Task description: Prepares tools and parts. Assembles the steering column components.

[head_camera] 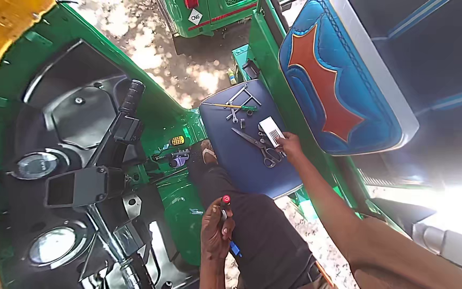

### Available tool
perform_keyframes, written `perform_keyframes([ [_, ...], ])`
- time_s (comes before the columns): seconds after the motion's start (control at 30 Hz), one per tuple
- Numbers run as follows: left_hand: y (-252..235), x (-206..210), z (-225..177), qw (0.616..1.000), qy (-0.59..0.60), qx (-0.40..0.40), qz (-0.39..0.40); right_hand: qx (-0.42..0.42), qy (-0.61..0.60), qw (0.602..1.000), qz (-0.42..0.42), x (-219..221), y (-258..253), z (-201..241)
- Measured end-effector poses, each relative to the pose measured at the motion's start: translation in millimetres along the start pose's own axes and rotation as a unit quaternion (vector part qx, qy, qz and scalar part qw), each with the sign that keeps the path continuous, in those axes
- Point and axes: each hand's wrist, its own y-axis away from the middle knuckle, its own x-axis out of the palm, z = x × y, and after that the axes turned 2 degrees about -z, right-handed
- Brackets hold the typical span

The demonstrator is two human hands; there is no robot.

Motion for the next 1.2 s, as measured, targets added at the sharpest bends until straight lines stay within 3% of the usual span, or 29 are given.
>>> perform_keyframes([
  [0.07,7.9,-1.4,-3.5,1.000,-0.024,0.009,-0.018,-0.006,0.211,0.977,0.006,1.2,5.3,-0.8],
  [0.17,16.7,-3.3,-13.5,0.997,-0.038,0.023,-0.057,-0.122,0.432,0.892,-0.049,9.9,13.5,16.3],
  [0.23,19.8,-2.2,-22.0,0.997,-0.024,0.027,-0.065,-0.237,0.432,0.869,-0.041,26.1,-4.6,30.8],
  [0.3,26.8,-0.7,-31.7,0.996,-0.006,0.032,-0.081,-0.318,0.391,0.863,0.029,57.9,-30.2,43.9],
  [0.43,32.4,7.3,-57.0,0.991,0.013,0.063,-0.121,-0.332,0.426,0.837,0.088,118.0,-65.9,71.8],
  [0.73,36.5,2.6,-82.3,0.978,0.040,0.145,-0.146,-0.328,0.485,0.807,0.083,141.5,-75.1,91.6],
  [0.8,40.0,-0.3,-83.1,0.976,0.057,0.145,-0.152,-0.302,0.461,0.832,0.062,138.8,-67.1,99.8],
  [0.83,39.6,-2.6,-84.9,0.975,0.062,0.148,-0.151,-0.279,0.412,0.866,0.044,140.8,-57.9,110.8],
  [0.9,41.7,-10.2,-85.9,0.976,0.069,0.150,-0.145,-0.216,0.200,0.955,0.043,147.3,-32.1,129.9],
  [0.93,40.0,-16.5,-87.8,0.976,0.069,0.153,-0.138,-0.183,0.058,0.978,0.085,156.2,-20.5,140.0],
  [0.97,38.0,-24.2,-88.1,0.976,0.069,0.155,-0.136,-0.141,-0.062,0.974,0.164,165.9,-9.1,150.2],
  [1.03,42.4,-38.3,-78.1,0.976,0.068,0.144,-0.147,-0.114,-0.138,0.940,0.292,178.6,18.9,160.2],
  [1.1,24.6,-56.0,-75.7,0.974,0.068,0.153,-0.155,-0.258,-0.067,0.896,0.356,219.6,34.8,188.9],
  [1.2,9.2,-75.7,-56.9,0.962,0.133,0.175,-0.160,-0.499,0.102,0.748,0.426,275.4,58.5,209.6],
])
